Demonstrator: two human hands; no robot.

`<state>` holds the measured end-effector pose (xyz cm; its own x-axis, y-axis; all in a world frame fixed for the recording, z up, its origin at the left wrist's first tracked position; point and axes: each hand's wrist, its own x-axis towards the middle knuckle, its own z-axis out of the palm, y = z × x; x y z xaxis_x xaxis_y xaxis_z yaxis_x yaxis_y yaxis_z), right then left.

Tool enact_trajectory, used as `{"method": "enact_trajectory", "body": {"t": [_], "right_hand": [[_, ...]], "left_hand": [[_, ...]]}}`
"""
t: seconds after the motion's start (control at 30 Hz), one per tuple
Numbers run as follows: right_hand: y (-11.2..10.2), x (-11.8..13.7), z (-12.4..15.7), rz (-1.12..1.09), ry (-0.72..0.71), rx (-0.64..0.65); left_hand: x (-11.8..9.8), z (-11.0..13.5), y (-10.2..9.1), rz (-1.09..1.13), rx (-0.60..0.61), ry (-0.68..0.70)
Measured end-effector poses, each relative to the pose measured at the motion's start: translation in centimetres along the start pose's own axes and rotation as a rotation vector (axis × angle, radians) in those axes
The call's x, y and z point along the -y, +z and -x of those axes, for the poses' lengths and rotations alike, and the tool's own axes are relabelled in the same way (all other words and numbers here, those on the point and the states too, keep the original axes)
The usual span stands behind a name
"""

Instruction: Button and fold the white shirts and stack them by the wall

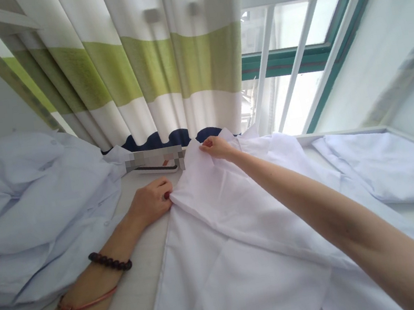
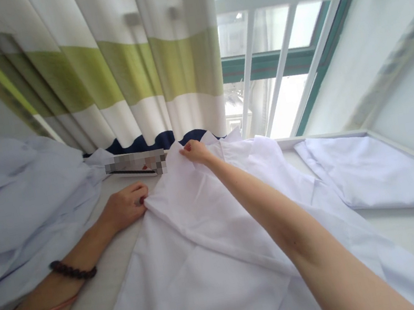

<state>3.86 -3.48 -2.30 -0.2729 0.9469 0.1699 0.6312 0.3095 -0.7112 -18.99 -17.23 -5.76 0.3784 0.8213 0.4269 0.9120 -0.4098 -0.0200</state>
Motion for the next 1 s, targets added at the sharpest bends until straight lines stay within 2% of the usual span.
{"method": "enact_trajectory", "body": {"t": [0.13,0.23,0.37,0.4,0.5,0.57,0.67,0.73,0.8,0.87,0.93,1.0], "right_hand": [[-1.4,-0.5,2.1,0.135,-0.052,0.078],[-2.7,-1.3,4.5,0.211,-0.088,0.121],[-5.6,-2.6,8.9,0.306,-0.141,0.108],[-6.6,-2.9,10.0,0.372,-0.145,0.143],[-10.0,-3.5,12.5,0.506,-0.02,0.266],[-12.2,-3.7,13.6,0.55,0.093,0.382],[-14.7,-4.1,14.9,0.568,0.213,0.528],[-15.9,-4.5,15.8,0.589,0.261,0.533],[-16.8,-5.1,16.7,0.599,0.302,0.505],[-17.5,-5.6,17.5,0.574,0.353,0.525],[-18.0,-6.1,18.2,0.544,0.378,0.59],[-18.2,-6.9,18.5,0.526,0.347,0.681]], "left_hand": [[-1.2,-0.5,-0.4,-0.048,-0.063,0.167],[-2.2,-1.0,-0.8,0.004,0.05,0.298],[-2.1,-1.5,-1.8,0.128,0.269,0.232],[-1.9,-1.7,-2.2,0.162,0.32,0.207],[-1.6,-2.7,-3.1,0.21,0.426,0.126],[-2.3,-3.7,-3.2,0.176,0.415,0.083],[-4.9,-5.7,-2.3,0.183,0.32,0.103],[-7.4,-7.1,-1.2,0.277,0.272,0.128],[-9.9,-8.3,0.0,0.359,0.311,0.213],[-11.8,-8.9,1.2,0.383,0.343,0.229],[-13.0,-8.9,2.3,0.361,0.369,0.164],[-13.3,-8.3,3.2,0.304,0.386,0.09]]}}
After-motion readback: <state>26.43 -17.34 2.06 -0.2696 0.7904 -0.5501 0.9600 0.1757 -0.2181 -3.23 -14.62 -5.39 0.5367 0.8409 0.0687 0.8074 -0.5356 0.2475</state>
